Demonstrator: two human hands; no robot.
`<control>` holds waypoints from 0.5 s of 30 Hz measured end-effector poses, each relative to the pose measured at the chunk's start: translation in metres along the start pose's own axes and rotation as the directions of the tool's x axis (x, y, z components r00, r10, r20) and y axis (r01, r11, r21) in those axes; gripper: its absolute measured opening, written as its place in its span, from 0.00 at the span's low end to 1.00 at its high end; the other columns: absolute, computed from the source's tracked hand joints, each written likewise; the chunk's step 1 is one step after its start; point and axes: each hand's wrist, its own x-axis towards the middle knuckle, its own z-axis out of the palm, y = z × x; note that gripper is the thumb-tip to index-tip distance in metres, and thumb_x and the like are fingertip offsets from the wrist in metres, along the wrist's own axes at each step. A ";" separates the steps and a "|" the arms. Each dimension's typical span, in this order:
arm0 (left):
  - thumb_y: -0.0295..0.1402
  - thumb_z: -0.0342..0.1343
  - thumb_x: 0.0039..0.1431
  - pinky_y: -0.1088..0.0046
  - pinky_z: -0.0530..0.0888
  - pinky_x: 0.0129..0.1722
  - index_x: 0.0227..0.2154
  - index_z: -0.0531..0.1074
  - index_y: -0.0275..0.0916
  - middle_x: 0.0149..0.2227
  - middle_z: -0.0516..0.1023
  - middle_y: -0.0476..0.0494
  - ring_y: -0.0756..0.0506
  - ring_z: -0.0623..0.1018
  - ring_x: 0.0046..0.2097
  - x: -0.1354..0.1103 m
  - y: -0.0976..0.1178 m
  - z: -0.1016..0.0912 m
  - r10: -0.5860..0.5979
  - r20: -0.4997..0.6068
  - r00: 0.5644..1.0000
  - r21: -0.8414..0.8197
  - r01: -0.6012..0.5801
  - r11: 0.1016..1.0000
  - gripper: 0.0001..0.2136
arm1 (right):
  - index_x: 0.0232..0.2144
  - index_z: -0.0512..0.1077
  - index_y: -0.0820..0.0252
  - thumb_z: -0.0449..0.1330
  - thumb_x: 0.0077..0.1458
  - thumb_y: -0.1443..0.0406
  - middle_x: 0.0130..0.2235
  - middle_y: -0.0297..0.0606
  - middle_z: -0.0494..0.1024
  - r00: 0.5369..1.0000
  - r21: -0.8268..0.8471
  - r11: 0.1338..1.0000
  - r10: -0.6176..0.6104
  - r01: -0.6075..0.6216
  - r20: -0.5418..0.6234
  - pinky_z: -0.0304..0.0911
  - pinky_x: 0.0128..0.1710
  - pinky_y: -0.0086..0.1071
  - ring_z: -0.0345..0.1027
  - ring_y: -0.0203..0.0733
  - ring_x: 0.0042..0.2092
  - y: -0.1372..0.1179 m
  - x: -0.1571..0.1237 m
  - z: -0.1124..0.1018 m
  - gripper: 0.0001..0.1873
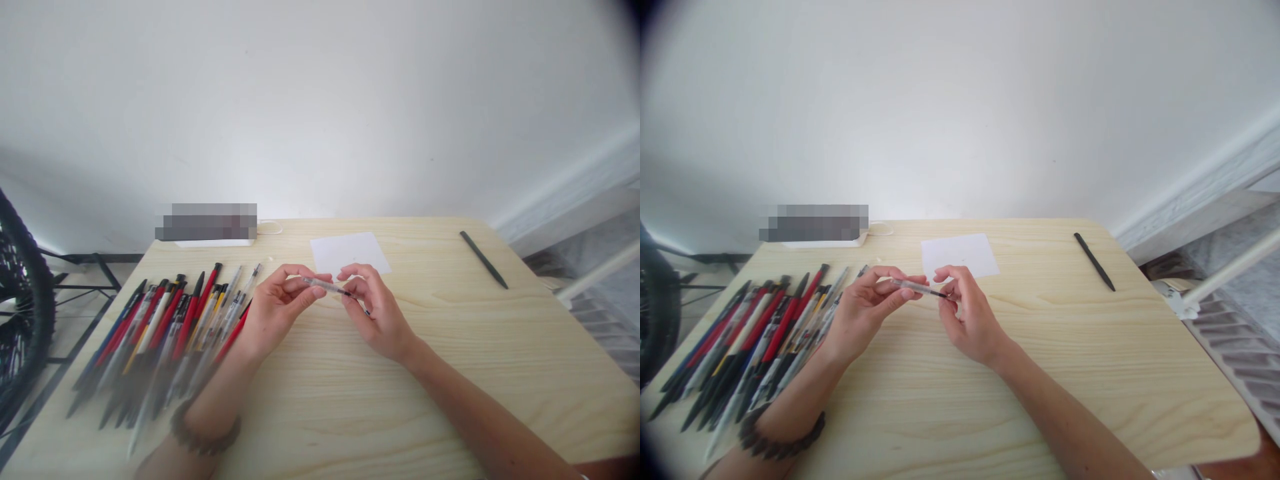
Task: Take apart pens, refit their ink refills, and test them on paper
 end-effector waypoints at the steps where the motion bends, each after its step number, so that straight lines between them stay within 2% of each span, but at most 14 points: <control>1: 0.25 0.59 0.52 0.76 0.73 0.42 0.35 0.66 0.37 0.37 0.80 0.46 0.51 0.78 0.38 0.001 0.000 0.000 -0.003 -0.006 1.000 0.000 0.003 1.000 0.09 | 0.47 0.56 0.54 0.51 0.54 0.73 0.43 0.39 0.63 1.000 0.027 1.000 0.004 -0.004 -0.013 0.62 0.37 0.32 0.63 0.36 0.39 0.000 0.000 0.000 0.18; 4: 0.24 0.60 0.51 0.77 0.73 0.39 0.34 0.65 0.37 0.38 0.80 0.45 0.51 0.78 0.37 0.002 -0.001 -0.002 0.007 -0.031 1.000 -0.004 -0.007 1.000 0.10 | 0.45 0.56 0.54 0.51 0.56 0.70 0.39 0.37 0.63 0.999 0.102 0.994 0.034 -0.030 -0.037 0.62 0.40 0.33 0.62 0.36 0.40 0.002 0.000 0.000 0.15; 8: 0.25 0.61 0.50 0.76 0.72 0.41 0.33 0.64 0.37 0.38 0.79 0.45 0.52 0.77 0.37 0.003 -0.003 -0.004 -0.015 -0.047 0.999 0.003 0.015 1.000 0.11 | 0.43 0.58 0.54 0.53 0.56 0.67 0.38 0.36 0.64 0.995 0.147 0.986 0.089 -0.081 -0.052 0.63 0.39 0.31 0.64 0.35 0.40 0.004 0.002 -0.001 0.12; 15: 0.23 0.60 0.50 0.74 0.71 0.44 0.33 0.63 0.37 0.37 0.78 0.46 0.50 0.76 0.41 0.002 -0.003 -0.005 0.005 -0.055 0.998 0.011 -0.005 1.000 0.11 | 0.37 0.63 0.56 0.59 0.52 0.63 0.37 0.34 0.69 0.979 0.108 0.980 0.178 -0.167 -0.102 0.64 0.31 0.29 0.69 0.34 0.32 0.003 0.005 -0.003 0.11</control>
